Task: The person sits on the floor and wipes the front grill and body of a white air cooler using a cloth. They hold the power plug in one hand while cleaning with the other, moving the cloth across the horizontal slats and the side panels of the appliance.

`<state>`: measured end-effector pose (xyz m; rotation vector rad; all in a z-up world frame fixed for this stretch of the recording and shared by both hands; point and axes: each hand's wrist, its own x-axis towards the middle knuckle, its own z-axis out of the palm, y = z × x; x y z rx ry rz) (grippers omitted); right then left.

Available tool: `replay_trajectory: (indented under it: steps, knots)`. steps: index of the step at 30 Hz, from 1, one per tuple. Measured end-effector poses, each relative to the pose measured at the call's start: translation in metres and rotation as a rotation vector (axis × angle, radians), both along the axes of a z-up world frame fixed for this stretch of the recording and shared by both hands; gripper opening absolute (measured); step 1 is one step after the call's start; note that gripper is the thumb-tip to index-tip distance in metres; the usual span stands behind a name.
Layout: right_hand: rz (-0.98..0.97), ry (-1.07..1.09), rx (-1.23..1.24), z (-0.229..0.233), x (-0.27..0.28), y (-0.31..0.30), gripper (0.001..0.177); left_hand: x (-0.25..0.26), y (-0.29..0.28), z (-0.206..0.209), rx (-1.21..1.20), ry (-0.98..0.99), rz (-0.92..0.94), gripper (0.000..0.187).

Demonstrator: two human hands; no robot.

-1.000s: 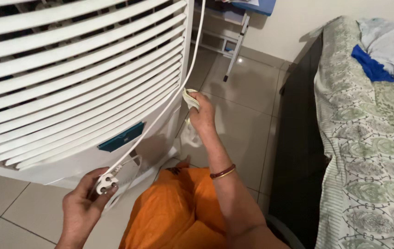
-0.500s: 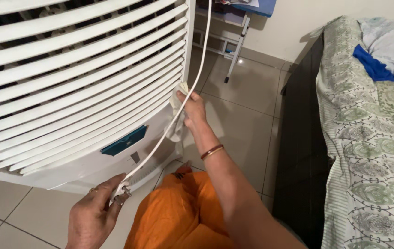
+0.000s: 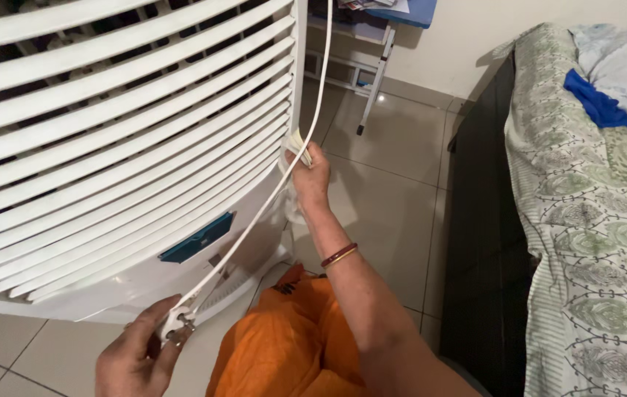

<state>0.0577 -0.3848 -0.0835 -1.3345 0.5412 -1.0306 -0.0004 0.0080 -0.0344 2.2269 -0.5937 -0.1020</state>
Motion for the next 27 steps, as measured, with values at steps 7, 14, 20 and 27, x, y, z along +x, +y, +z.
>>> replay_trajectory:
  steps: [7, 14, 20, 27]
  knots:
    - [-0.155, -0.195, -0.436, 0.014, 0.007, -0.008, 0.032, 0.000, 0.007, 0.000, -0.317, -0.093, 0.051, 0.043]
    - [-0.225, 0.116, -0.652, 0.004, 0.006, -0.013, 0.036, 0.001, 0.014, 0.008, -0.369, -0.095, 0.042, 0.039]
    - [-0.081, -0.047, -0.488, -0.020, 0.013, -0.008, 0.035, 0.002, 0.014, 0.003, -0.316, -0.029, 0.030, 0.042]
    - [0.376, -0.146, -0.034, -0.005, 0.008, -0.027, 0.037, 0.001, 0.016, 0.006, -0.330, -0.014, 0.026, 0.042]
